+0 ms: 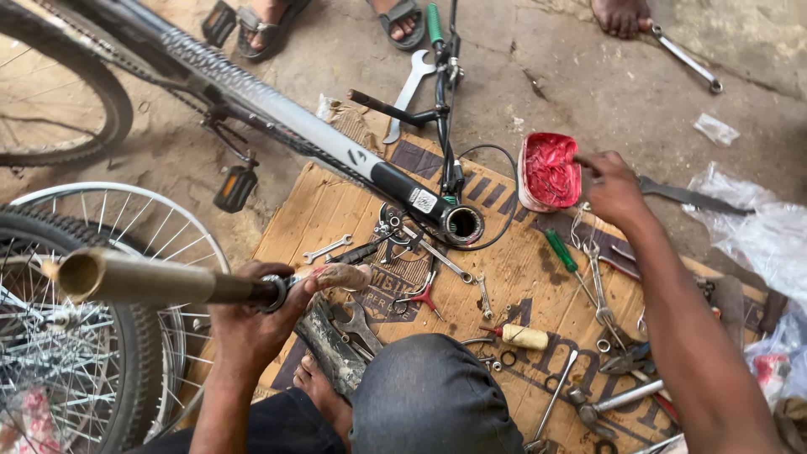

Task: The person sits on the floor and works on a bicycle frame, specifically the head tube area. They insert a metal tube into the frame, apply red grease to the interior, and use a hammer to tap the tube into place. The person also handles small metal parts and uses a screwdriver to manipulate components within the frame.

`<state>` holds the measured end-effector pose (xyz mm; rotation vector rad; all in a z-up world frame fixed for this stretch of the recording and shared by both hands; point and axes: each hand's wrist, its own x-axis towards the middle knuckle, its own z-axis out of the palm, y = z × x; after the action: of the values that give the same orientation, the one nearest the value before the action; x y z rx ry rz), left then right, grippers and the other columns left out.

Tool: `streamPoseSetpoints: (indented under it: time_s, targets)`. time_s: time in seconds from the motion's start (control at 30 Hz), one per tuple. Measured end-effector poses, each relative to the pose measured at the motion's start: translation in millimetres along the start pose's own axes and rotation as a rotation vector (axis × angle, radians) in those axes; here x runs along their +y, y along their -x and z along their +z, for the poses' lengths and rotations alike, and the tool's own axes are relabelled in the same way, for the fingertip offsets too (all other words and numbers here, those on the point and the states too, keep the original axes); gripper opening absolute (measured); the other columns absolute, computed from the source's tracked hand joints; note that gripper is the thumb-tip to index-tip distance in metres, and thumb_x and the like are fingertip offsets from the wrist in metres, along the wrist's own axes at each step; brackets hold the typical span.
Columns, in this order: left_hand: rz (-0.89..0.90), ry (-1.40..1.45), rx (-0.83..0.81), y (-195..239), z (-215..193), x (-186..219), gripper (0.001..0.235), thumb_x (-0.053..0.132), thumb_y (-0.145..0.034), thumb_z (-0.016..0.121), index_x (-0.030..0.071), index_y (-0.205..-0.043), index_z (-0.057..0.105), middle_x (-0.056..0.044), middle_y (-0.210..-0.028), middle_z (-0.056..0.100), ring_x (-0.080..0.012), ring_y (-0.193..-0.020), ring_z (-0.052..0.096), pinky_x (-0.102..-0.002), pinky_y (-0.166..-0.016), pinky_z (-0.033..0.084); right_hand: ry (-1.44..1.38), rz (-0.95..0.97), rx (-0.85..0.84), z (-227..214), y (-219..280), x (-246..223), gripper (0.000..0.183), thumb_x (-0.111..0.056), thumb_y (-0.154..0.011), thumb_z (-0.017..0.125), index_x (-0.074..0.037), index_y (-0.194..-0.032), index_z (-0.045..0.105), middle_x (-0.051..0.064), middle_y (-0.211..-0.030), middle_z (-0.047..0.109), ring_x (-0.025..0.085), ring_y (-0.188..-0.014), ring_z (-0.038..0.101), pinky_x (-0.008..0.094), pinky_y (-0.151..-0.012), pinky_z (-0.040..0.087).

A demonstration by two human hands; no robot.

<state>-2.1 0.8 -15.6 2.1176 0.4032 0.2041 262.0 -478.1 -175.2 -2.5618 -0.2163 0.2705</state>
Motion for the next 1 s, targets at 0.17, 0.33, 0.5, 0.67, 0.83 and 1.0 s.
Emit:
streamPoseSetpoints:
  time_s: [0.17, 0.33, 0.5, 0.67, 0.83, 1.0]
  targets:
    - [0.078, -0.167, 0.050, -6, 0, 2, 0.040, 0.035, -0.079, 0.087, 0.001, -0.095, 0.076, -0.009, -0.068, 0.071, -0.0170, -0.062, 0.070, -0.031, -0.057, 0.055, -0.430, -0.647, 0.018, -30, 73, -128, 0.070, 0.022, -0.084, 0.048, -0.020, -0.139, 0.059, 0.009, -0.143, 0.053, 0.026, -0.135, 0.054, 0.036, -0.112, 0.054]
    - [0.144, -0.181, 0.079, -10, -2, 10, 0.039, 0.036, -0.079, 0.088, 0.001, -0.092, 0.076, -0.007, -0.068, 0.071, -0.0156, -0.062, 0.070, -0.029, -0.059, 0.055, -0.177, -0.959, 0.062, -36, 82, -189, 0.076, 0.020, -0.084, 0.054, -0.027, -0.144, 0.056, 0.013, -0.147, 0.053, 0.029, -0.133, 0.054, 0.042, -0.113, 0.049]
    - [0.085, -0.140, 0.088, -4, -5, 14, 0.038, 0.036, -0.078, 0.088, 0.001, -0.087, 0.075, -0.007, -0.064, 0.070, -0.0174, -0.058, 0.068, -0.031, -0.057, 0.053, 0.218, -0.967, 0.208, -31, 89, -182, 0.082, 0.021, -0.082, 0.049, -0.026, -0.149, 0.054, 0.017, -0.143, 0.053, 0.033, -0.129, 0.055, 0.046, -0.112, 0.051]
    - [0.112, -0.192, 0.054, -3, -5, 15, 0.037, 0.041, -0.081, 0.085, 0.005, -0.082, 0.075, -0.004, -0.063, 0.070, -0.0162, -0.057, 0.067, -0.034, -0.056, 0.052, 0.613, -1.099, 0.368, -65, 109, -187, 0.051, -0.003, -0.090, 0.072, -0.022, -0.137, 0.064, 0.012, -0.135, 0.056, 0.030, -0.119, 0.055, 0.047, -0.103, 0.049]
    - [0.074, -0.264, 0.005, -10, 1, 12, 0.046, 0.048, -0.083, 0.084, 0.007, -0.069, 0.068, -0.005, -0.058, 0.064, -0.0191, -0.053, 0.063, -0.037, -0.053, 0.048, 0.286, -1.033, 0.134, -75, 91, -211, 0.042, 0.009, -0.084, 0.065, -0.019, -0.113, 0.073, 0.010, -0.135, 0.060, 0.031, -0.127, 0.054, 0.045, -0.105, 0.045]
    - [0.085, -0.241, -0.034, -17, 8, 14, 0.043, 0.052, -0.078, 0.083, 0.013, -0.070, 0.068, -0.002, -0.060, 0.065, -0.0179, -0.053, 0.064, -0.036, -0.054, 0.051, -0.013, -0.843, -0.133, -69, 59, -229, 0.056, 0.017, -0.077, 0.052, -0.025, -0.100, 0.081, 0.009, -0.140, 0.063, 0.028, -0.131, 0.054, 0.047, -0.114, 0.040]
